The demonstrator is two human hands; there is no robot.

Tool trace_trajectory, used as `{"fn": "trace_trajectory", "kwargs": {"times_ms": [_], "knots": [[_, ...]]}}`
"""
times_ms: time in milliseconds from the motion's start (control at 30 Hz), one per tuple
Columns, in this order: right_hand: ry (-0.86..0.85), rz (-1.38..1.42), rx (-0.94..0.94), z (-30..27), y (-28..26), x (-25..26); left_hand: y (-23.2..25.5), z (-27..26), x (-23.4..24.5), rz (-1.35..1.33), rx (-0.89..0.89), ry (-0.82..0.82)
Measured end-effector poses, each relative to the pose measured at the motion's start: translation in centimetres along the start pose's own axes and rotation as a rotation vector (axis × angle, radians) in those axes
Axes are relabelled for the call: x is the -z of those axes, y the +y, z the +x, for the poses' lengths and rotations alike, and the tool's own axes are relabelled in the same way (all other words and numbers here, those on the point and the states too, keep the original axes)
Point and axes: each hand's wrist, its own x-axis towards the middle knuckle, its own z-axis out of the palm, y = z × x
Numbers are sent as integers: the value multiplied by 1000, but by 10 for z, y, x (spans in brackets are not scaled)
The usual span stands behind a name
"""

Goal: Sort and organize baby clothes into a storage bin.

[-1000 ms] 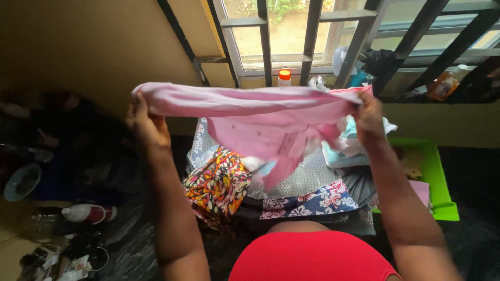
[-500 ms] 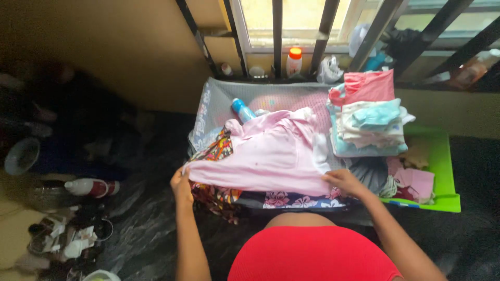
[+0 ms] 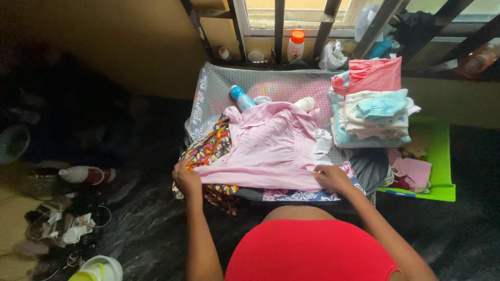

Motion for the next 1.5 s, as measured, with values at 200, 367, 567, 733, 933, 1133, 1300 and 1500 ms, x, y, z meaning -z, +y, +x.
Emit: {"fn": "trace_trajectory", "kwargs": {"times_ms": [200,367,567,733,933,1133,1300,1500], "knots": [[169,-136,379,21,21,-11,96,-63,-80,-579,-114,-511],[173,-34,466,29,18,-15,208,-115,-97,-729,-506,-847],[45,330,422,71,43,-8,212,-125,-126,-577,-381,-958],[280,215,323,135,59,10,174,-148,-154,-550,-373,-1022],[766,-42,540,204,56,12,153,-167,-163,-461,-333,-1163],[724,-10,507,208,15,18,172,-153,-137,-558,-349,-1023],[659,99,466,201,14,10,180,-145,-122,-602,-261,-1074],[745,-119,472,179,39,11,188,-137,-119,-615,-233,-1089]]}}
